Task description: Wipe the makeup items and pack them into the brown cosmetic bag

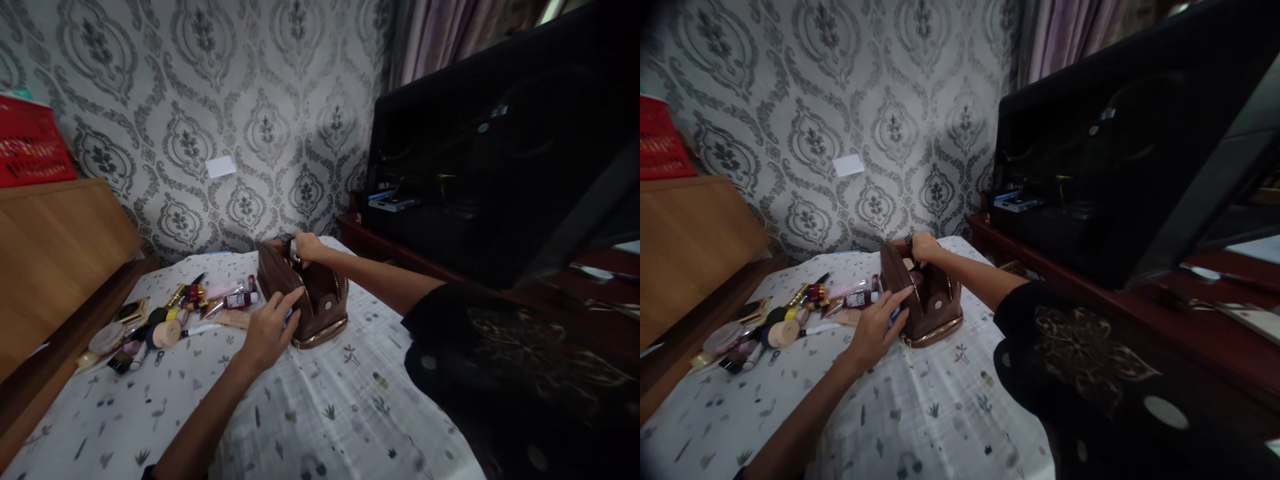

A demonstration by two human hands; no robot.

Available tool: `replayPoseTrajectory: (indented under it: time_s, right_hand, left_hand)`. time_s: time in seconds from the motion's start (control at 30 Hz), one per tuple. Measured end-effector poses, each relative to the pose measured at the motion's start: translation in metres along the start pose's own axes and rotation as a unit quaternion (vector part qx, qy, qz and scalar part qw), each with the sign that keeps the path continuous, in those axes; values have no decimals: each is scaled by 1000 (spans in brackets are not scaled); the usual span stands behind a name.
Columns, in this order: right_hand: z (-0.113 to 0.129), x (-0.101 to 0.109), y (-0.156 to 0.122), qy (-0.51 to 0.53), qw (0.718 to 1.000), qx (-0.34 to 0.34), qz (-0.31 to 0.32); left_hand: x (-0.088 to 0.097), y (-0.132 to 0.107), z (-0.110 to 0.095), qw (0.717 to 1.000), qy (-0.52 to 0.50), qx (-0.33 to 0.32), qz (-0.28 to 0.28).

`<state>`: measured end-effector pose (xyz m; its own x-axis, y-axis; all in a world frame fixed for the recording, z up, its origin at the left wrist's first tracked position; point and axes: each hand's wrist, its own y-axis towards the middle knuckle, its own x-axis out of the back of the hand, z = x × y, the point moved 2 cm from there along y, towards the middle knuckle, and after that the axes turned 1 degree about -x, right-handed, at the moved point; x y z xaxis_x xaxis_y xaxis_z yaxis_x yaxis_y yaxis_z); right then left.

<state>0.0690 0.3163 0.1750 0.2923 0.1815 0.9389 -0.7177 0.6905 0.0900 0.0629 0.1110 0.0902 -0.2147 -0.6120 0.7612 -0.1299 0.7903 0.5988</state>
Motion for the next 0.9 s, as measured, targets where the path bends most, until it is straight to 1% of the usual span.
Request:
replayPoseTrajectory:
  time_s: [0.1, 0.17, 0.23, 0.3, 0.33, 0.37, 0.4, 0.47, 0.53, 0.6, 0.67, 0.7, 0.77, 0.83, 0.9]
  right_hand:
    - [6, 8, -15, 41, 998, 28, -26]
    - [9, 13, -33, 69, 994, 60, -54]
    - [11, 13, -57, 115, 985, 95, -91]
    - [10, 10, -86, 218, 952, 138, -162]
    - [9, 5, -100, 255, 935, 149, -196]
    - [7, -2, -114, 278, 921, 160, -222]
    - [7, -11, -127, 292, 911, 186, -224]
    - [7, -35, -149, 301, 898, 264, -183]
    - [10, -64, -163, 276, 900, 317, -117]
    - [14, -92, -171, 233, 912, 332, -57]
    - [19, -115, -172, 197, 924, 328, -16]
    - [23, -124, -171, 187, 928, 323, -6]
    - [30, -137, -167, 177, 934, 310, -5]
    - [38, -146, -162, 171, 940, 295, -24]
    - [44, -152, -159, 168, 939, 294, -54]
  left_hand:
    - [0, 0, 0, 1000, -7, 4, -2]
    - [-1, -1, 1, 1000, -20, 3, -4]
    - [-2, -2, 4, 999, -50, 0, -14]
    - [-2, -4, 9, 995, -93, 9, -39]
    - [-2, -6, 13, 992, -115, 19, -55]
    - [-1, -7, 17, 988, -133, 34, -73]
    - [0, -9, 22, 984, -146, 52, -89]
    - [4, -13, 32, 977, -161, 89, -104]
    - [7, -19, 44, 974, -157, 126, -104]
    - [11, -28, 55, 975, -130, 158, -92]
    - [13, -42, 66, 979, -77, 168, -84]
    - [14, -50, 71, 982, -47, 164, -78]
    - [14, -67, 81, 988, 9, 142, -53]
    - [12, -82, 91, 992, 46, 120, -11]
    - [9, -94, 101, 992, 61, 112, 20]
